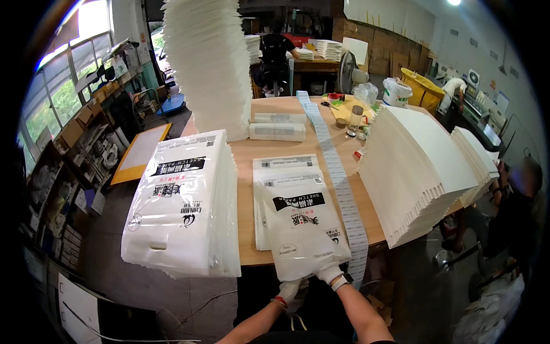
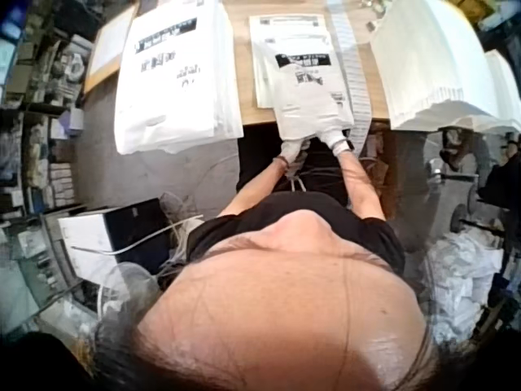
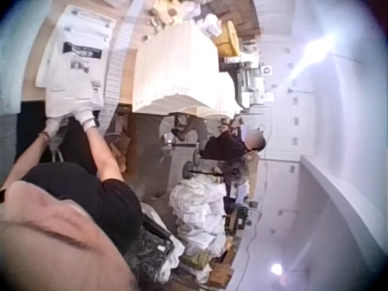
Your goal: The person repeatedly picks stacks of white paper from a table and places them into white plastic bags labeled 'Sketch Paper'. The person then seals the bags and stacks them on the table. The task is performed continuously throughout the clip.
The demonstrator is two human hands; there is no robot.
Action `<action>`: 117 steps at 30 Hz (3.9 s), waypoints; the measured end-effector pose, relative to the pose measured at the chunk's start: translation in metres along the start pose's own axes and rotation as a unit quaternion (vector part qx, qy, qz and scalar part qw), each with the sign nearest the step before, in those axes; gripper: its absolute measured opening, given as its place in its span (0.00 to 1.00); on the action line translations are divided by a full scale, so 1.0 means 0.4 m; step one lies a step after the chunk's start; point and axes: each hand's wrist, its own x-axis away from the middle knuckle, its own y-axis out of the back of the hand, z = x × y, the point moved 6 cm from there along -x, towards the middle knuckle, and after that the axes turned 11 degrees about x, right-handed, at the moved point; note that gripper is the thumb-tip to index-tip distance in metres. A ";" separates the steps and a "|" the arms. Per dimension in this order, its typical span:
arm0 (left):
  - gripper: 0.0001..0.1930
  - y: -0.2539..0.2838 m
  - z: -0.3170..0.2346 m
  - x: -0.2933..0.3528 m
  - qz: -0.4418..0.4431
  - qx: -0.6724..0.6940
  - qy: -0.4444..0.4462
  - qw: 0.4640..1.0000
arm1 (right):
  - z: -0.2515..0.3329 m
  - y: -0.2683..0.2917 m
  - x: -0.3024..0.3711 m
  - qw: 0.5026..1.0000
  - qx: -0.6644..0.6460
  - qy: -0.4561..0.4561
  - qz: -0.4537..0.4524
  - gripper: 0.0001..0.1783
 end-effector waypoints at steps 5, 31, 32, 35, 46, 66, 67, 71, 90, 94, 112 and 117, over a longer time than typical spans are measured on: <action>0.14 0.011 -0.014 0.029 -0.056 0.036 0.064 0.996 | 0.001 0.003 -0.072 0.998 0.000 -0.007 0.058 0.15; 0.12 0.045 -0.251 0.333 -0.043 -0.523 -0.359 0.772 | -0.377 -0.141 0.463 0.662 -0.539 -0.464 0.235 0.21; 0.11 0.026 -0.243 0.335 0.000 -0.508 -0.365 0.780 | -0.379 -0.144 0.477 0.671 -0.522 -0.458 0.259 0.17; 0.09 -0.096 -0.204 0.319 0.136 -0.468 -0.279 0.828 | -0.405 -0.105 0.486 0.773 -0.438 -0.407 0.214 0.17; 0.09 -0.460 0.148 0.096 0.175 -0.087 0.277 0.941 | -0.347 0.279 0.427 0.894 -0.301 -0.321 -0.087 0.26; 0.14 -0.428 0.121 0.061 0.202 -0.093 0.279 0.934 | -0.269 0.463 0.324 0.921 -0.279 -0.201 -0.182 0.06; 0.17 -0.422 0.109 0.074 0.231 -0.103 0.253 0.934 | -0.284 0.437 0.296 0.882 -0.369 -0.233 -0.176 0.07; 0.26 -0.344 -0.025 0.142 0.299 -0.399 -0.006 0.867 | -0.277 0.336 -0.029 0.871 -0.392 -0.264 -0.131 0.03; 0.15 0.227 -0.220 0.247 -0.216 -0.228 -0.142 0.939 | -0.015 0.008 -0.802 0.952 -0.230 -0.200 0.042 0.11; 0.16 0.221 -0.222 0.229 -0.212 -0.241 -0.140 0.937 | -0.012 -0.002 -0.805 0.951 -0.229 -0.206 0.035 0.11; 0.14 0.188 -0.135 0.170 -0.102 -0.120 -0.031 0.987 | 0.047 0.049 -0.789 0.952 -0.154 -0.232 0.128 0.25; 0.11 0.078 -0.303 0.198 0.036 -0.213 -0.238 0.947 | -0.142 0.001 -0.685 0.942 -0.188 -0.277 -0.035 0.31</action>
